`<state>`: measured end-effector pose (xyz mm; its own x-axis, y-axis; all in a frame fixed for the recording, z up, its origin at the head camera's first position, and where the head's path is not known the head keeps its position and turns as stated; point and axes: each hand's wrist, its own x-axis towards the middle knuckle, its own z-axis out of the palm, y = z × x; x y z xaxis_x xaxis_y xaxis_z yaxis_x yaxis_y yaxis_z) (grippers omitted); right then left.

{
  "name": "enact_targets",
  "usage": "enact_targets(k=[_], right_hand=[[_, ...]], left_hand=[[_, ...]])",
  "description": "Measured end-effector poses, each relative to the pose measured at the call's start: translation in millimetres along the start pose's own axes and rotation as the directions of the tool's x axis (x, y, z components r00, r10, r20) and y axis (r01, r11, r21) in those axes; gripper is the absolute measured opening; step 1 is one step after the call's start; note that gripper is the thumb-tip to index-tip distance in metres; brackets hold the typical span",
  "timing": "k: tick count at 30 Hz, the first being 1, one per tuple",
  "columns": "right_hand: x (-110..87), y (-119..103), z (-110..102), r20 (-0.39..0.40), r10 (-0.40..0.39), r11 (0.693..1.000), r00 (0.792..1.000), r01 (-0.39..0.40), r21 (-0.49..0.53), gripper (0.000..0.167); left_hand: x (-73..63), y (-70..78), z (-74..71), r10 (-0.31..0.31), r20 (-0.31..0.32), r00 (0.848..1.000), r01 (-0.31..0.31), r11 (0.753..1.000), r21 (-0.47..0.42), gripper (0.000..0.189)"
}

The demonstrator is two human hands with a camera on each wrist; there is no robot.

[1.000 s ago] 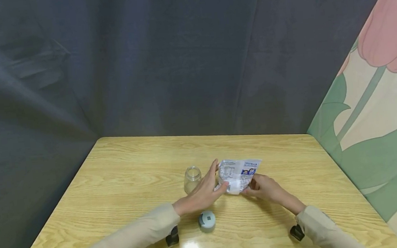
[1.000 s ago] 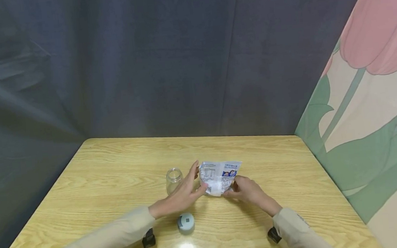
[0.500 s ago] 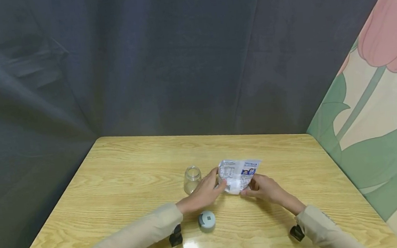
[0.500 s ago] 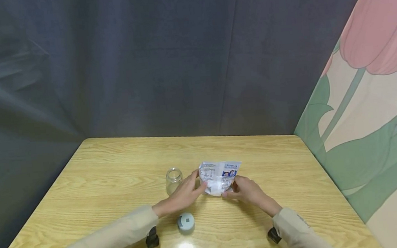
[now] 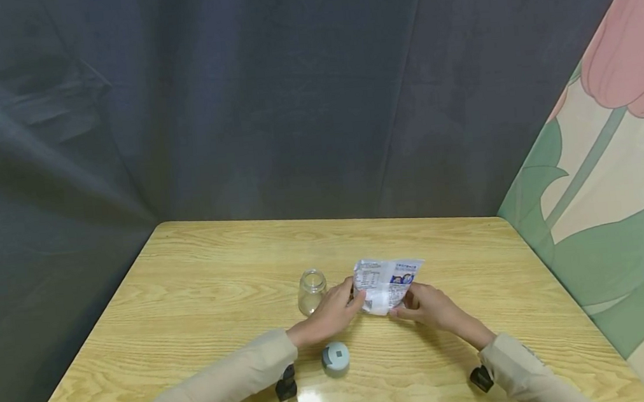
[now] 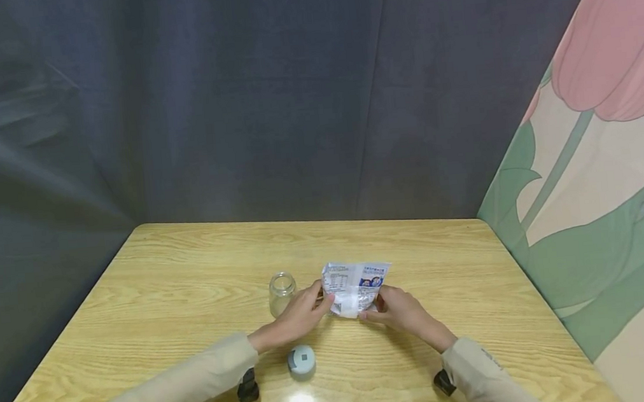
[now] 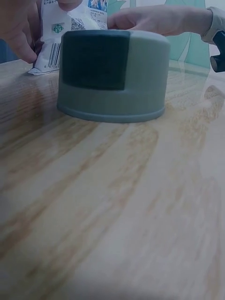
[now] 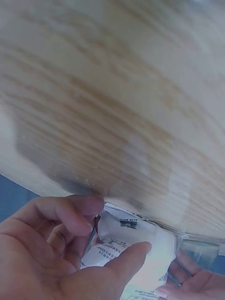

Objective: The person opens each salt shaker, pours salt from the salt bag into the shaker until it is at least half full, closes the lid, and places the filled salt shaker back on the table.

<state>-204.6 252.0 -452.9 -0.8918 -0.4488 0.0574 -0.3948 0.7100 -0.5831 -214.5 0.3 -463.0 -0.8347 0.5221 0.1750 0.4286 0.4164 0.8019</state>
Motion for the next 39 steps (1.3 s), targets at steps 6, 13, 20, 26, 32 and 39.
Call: enact_targets(k=[6,13,20,26,32,39], right_hand=[[-1.0,-1.5,0.2,-0.006,-0.01,1.0,1.0,0.01,-0.01,0.059],[-1.0,-0.7,0.6,-0.011,-0.014,1.0,1.0,0.013,-0.01,0.059],[-1.3,-1.2,1.1,-0.016,-0.013,1.0,1.0,0.013,-0.008,0.06],[-0.6,-0.9,2.2,-0.017,-0.021,1.0,1.0,0.021,-0.001,0.063],[1.2,1.4,4.4,-0.035,-0.073,0.996,0.997,0.075,0.054,0.063],[1.1,0.5,3.9,-0.015,-0.079,0.991,0.997,0.08,0.106,0.066]], left_hand=[[0.3,-1.8,1.7,0.017,0.0,1.0,-0.017,1.0,-0.002,0.038],[-0.5,2.3,1.3,0.029,-0.002,1.0,-0.029,1.0,0.008,0.035],[-0.9,2.7,2.9,0.034,-0.025,0.999,-0.034,0.999,0.024,0.024],[-0.9,4.0,5.0,0.021,-0.052,0.998,-0.02,1.0,0.015,0.024],[-0.5,6.3,5.1,0.008,-0.085,0.996,-0.007,1.0,0.015,0.026],[-1.5,7.7,3.1,-0.017,-0.104,0.994,0.017,1.0,-0.002,0.025]])
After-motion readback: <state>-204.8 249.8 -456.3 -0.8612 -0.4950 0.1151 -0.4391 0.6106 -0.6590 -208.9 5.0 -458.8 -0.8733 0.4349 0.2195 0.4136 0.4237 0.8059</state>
